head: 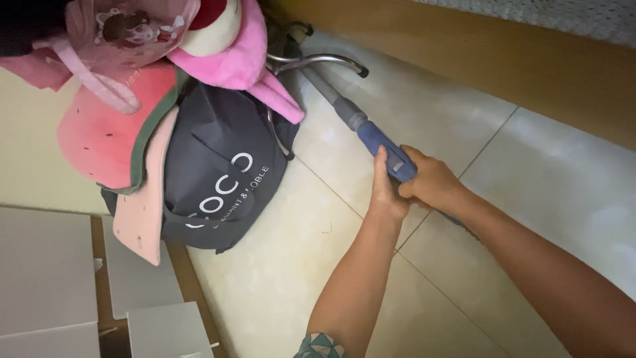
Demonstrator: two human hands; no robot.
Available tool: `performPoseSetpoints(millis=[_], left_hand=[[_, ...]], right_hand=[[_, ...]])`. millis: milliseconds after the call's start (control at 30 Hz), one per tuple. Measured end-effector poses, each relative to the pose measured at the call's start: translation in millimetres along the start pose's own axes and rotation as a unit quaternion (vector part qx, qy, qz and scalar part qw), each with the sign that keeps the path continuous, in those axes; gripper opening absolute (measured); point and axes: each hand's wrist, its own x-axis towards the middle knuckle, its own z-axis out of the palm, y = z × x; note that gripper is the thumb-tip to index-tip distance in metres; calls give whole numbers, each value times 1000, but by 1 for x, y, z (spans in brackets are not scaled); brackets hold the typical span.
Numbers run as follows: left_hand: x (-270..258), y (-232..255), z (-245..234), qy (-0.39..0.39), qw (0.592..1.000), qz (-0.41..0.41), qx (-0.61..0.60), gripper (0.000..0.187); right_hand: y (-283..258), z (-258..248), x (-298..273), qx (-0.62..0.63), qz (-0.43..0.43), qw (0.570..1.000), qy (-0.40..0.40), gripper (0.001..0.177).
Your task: Vacuuming the floor under a bed and moving items in a bedroom.
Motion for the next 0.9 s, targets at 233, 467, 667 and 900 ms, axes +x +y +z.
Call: performPoseSetpoints(millis=[233, 467, 667, 900], left_hand=[[3, 9, -19, -12, 997, 61, 47, 81], [-4, 20, -30, -28, 995, 86, 45, 73], [-4, 17, -35, 45, 996, 71, 35, 73], [-11, 29, -37, 31, 995, 88, 46, 71]], right_hand=[[-12, 13, 18, -44, 3, 999, 8, 105], [-24, 28, 18, -20, 3, 1000, 4, 98], [-13, 37, 23, -63, -9, 998, 8, 103], [-13, 55, 45, -69, -20, 997, 2, 104]])
